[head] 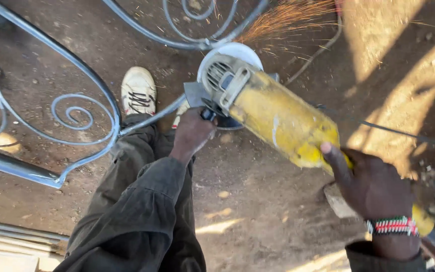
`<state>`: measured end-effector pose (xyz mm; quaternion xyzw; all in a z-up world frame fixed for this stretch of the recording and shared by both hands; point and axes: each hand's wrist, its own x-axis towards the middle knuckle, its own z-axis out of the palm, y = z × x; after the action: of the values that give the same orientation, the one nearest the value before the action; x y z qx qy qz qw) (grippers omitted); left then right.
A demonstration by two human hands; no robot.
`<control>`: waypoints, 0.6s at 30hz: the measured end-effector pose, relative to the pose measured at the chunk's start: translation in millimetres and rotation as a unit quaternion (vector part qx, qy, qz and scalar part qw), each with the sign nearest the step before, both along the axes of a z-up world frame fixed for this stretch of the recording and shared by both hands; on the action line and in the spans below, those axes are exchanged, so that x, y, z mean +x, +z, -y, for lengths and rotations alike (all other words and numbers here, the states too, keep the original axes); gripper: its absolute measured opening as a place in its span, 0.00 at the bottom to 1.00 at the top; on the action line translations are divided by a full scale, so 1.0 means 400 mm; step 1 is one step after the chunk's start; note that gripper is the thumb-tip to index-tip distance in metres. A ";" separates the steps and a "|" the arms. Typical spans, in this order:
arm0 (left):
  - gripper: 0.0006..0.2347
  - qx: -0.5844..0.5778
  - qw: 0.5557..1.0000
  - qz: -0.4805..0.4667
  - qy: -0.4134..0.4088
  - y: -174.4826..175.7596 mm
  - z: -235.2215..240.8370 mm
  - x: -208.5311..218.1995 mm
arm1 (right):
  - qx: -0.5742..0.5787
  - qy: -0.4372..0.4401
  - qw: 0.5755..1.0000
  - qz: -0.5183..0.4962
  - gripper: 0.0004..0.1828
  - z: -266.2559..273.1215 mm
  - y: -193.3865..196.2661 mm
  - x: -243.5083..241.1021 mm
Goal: Using an angle grinder to smooth the welds and surfaces of a decorative metal gate.
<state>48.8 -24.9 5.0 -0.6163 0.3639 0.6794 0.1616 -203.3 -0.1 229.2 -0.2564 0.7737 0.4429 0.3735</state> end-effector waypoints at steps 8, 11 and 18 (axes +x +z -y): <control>0.08 0.028 0.989 0.056 -0.136 0.081 0.040 0.006 | -0.071 -0.069 0.993 0.066 0.39 -0.167 -0.080 -0.027; 0.06 0.029 0.976 0.084 -0.200 0.109 0.087 -0.030 | -0.166 -0.130 0.974 0.086 0.41 -0.283 -0.148 -0.048; 0.12 -0.059 0.963 0.103 -0.242 0.054 0.033 -0.015 | -0.276 -0.233 0.923 0.132 0.37 -0.517 -0.280 -0.030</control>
<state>42.9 -37.9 26.6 -0.5854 0.5224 0.5303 0.3213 -215.3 206.6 117.3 -0.2175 0.8471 0.0739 0.4792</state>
